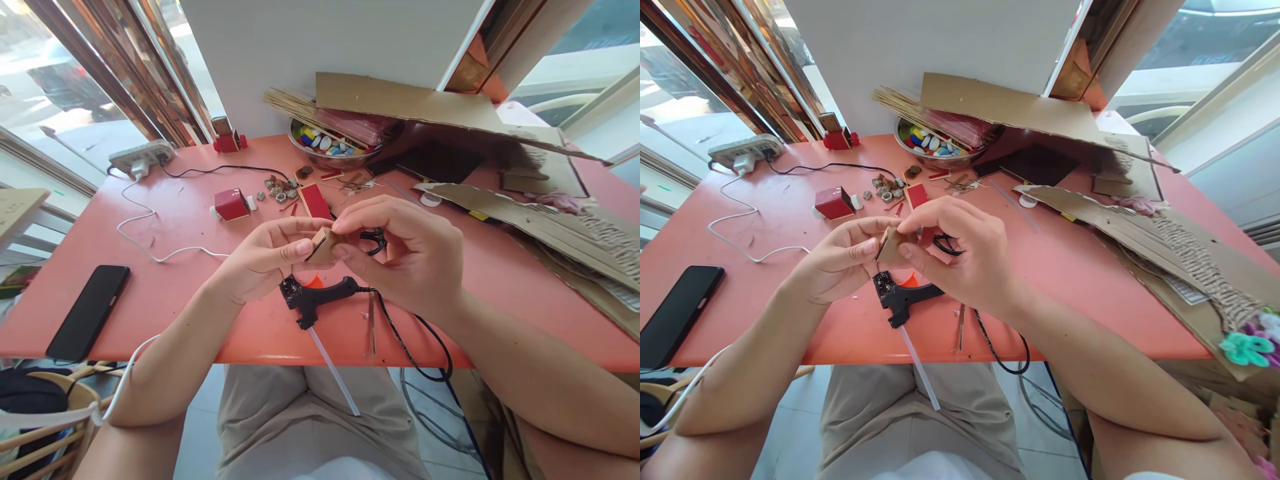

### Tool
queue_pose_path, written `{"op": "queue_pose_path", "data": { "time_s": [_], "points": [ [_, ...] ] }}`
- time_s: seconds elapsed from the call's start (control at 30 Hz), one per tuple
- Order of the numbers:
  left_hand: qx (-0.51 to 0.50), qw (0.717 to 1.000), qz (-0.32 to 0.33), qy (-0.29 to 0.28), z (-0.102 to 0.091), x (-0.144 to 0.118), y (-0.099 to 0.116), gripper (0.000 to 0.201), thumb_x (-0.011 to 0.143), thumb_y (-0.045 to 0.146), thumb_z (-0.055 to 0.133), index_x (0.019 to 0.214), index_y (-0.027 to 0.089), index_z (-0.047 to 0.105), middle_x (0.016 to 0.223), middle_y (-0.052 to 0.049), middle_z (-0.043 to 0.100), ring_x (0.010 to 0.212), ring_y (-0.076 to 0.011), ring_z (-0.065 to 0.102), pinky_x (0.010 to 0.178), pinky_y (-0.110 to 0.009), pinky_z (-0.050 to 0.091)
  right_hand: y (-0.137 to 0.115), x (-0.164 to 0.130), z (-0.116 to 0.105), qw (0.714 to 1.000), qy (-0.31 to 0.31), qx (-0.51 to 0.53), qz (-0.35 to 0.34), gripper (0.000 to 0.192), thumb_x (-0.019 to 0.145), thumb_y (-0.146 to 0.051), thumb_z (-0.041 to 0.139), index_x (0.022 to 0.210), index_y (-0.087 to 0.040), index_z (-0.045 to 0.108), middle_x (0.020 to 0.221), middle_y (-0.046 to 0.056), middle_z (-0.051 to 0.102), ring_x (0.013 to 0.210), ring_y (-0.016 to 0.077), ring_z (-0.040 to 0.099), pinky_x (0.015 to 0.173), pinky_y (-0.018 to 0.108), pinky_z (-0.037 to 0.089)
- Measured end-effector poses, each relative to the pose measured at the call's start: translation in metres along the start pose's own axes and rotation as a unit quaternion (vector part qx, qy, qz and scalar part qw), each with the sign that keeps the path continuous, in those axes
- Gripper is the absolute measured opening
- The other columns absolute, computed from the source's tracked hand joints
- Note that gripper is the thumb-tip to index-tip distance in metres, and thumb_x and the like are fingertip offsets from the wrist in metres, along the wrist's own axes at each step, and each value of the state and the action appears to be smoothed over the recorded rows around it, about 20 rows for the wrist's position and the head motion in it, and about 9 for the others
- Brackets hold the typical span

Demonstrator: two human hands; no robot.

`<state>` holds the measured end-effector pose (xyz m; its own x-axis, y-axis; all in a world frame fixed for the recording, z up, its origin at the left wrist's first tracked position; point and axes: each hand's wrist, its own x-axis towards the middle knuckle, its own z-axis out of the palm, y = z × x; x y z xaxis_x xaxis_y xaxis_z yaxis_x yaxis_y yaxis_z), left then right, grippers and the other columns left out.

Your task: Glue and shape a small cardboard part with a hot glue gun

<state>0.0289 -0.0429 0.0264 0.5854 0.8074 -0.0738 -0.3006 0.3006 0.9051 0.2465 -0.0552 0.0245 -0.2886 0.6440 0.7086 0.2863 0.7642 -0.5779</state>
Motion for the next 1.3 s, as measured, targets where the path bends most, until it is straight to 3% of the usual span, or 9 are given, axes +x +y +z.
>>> {"op": "queue_pose_path", "data": {
  "time_s": [0.17, 0.33, 0.53, 0.63, 0.77, 0.87, 1.03, 1.17, 1.3],
  "points": [
    [0.021, 0.999, 0.038, 0.026, 0.0, 0.001, -0.001, 0.043, 0.069, 0.041, 0.106, 0.103, 0.022, 0.09, 0.094, -0.006, 0.085, 0.098, -0.0247, 0.083, 0.101, -0.042, 0.069, 0.003, 0.0, -0.005, 0.994, 0.005, -0.077, -0.076, 0.007, 0.097, -0.027, 0.084, 0.098, -0.033, 0.08, 0.104, 0.003, 0.085, 0.085, 0.0184, 0.079, 0.077, 0.033, 0.068],
    [0.089, 0.993, 0.072, 0.016, -0.004, 0.001, -0.002, 0.043, 0.07, 0.044, 0.105, 0.105, 0.022, 0.091, 0.089, -0.008, 0.086, 0.082, -0.02, 0.081, 0.08, -0.031, 0.069, -0.002, -0.001, -0.005, 0.996, -0.016, -0.081, -0.031, 0.009, 0.099, -0.037, 0.081, 0.09, -0.037, 0.081, 0.103, 0.003, 0.084, 0.083, 0.0205, 0.077, 0.08, 0.038, 0.067],
    [0.175, 0.968, 0.166, 0.062, -0.019, 0.002, 0.007, 0.051, 0.069, 0.054, 0.104, 0.109, 0.026, 0.09, 0.094, -0.006, 0.085, 0.088, -0.0241, 0.082, 0.083, -0.041, 0.072, 0.0, 0.006, -0.004, 0.997, -0.018, -0.021, 0.069, 0.006, 0.099, -0.028, 0.074, 0.101, -0.033, 0.076, 0.104, 0.004, 0.082, 0.085, 0.0216, 0.076, 0.082, 0.04, 0.065],
    [0.207, 0.945, 0.22, 0.128, -0.036, 0.001, 0.016, 0.054, 0.071, 0.06, 0.101, 0.114, 0.03, 0.088, 0.101, -0.005, 0.084, 0.102, -0.0278, 0.082, 0.092, -0.047, 0.072, 0.009, 0.002, -0.004, 0.982, -0.161, -0.036, 0.09, 0.028, 0.091, -0.013, 0.067, 0.113, -0.029, 0.074, 0.112, 0.005, 0.082, 0.099, 0.0243, 0.078, 0.092, 0.043, 0.064],
    [0.213, 0.921, 0.266, 0.187, -0.055, 0.003, 0.023, 0.046, 0.082, 0.051, 0.096, 0.121, 0.031, 0.085, 0.114, -0.005, 0.082, 0.126, -0.0327, 0.077, 0.107, -0.051, 0.067, 0.007, -0.016, 0.006, 0.917, -0.373, -0.142, 0.014, 0.055, 0.079, -0.003, 0.062, 0.131, -0.017, 0.071, 0.133, 0.017, 0.077, 0.125, 0.0338, 0.073, 0.104, 0.048, 0.062],
    [0.215, 0.911, 0.283, 0.207, -0.059, 0.007, 0.019, 0.042, 0.084, 0.053, 0.094, 0.116, 0.028, 0.085, 0.114, -0.005, 0.082, 0.126, -0.0319, 0.077, 0.109, -0.051, 0.066, -0.003, -0.028, 0.017, 0.882, -0.405, -0.239, -0.025, 0.051, 0.078, 0.001, 0.058, 0.127, -0.007, 0.071, 0.12, 0.021, 0.076, 0.108, 0.0333, 0.074, 0.092, 0.044, 0.062],
    [0.208, 0.901, 0.301, 0.234, -0.053, 0.012, 0.01, 0.039, 0.084, 0.053, 0.093, 0.113, 0.028, 0.085, 0.115, -0.007, 0.084, 0.122, -0.0299, 0.078, 0.103, -0.048, 0.068, -0.008, -0.028, 0.026, 0.848, -0.422, -0.314, -0.069, 0.035, 0.08, 0.005, 0.053, 0.103, -0.015, 0.07, 0.097, 0.013, 0.072, 0.081, 0.0266, 0.07, 0.071, 0.035, 0.052],
    [0.204, 0.899, 0.31, 0.234, -0.052, 0.015, 0.007, 0.041, 0.083, 0.052, 0.093, 0.117, 0.031, 0.084, 0.119, -0.007, 0.085, 0.113, -0.0257, 0.079, 0.098, -0.043, 0.068, 0.002, -0.017, 0.013, 0.888, -0.394, -0.235, -0.038, 0.035, 0.077, -0.003, 0.06, 0.108, -0.017, 0.068, 0.103, 0.012, 0.073, 0.068, 0.0226, 0.065, 0.06, 0.035, 0.046],
    [0.232, 0.879, 0.344, 0.234, -0.055, 0.019, 0.005, 0.038, 0.081, 0.05, 0.095, 0.111, 0.029, 0.085, 0.113, -0.008, 0.084, 0.106, -0.0247, 0.079, 0.093, -0.041, 0.068, 0.012, 0.004, -0.017, 0.949, -0.309, -0.011, 0.056, 0.031, 0.084, -0.013, 0.067, 0.112, -0.026, 0.066, 0.085, 0.001, 0.072, 0.064, 0.0189, 0.066, 0.053, 0.029, 0.046]
  ]
}}
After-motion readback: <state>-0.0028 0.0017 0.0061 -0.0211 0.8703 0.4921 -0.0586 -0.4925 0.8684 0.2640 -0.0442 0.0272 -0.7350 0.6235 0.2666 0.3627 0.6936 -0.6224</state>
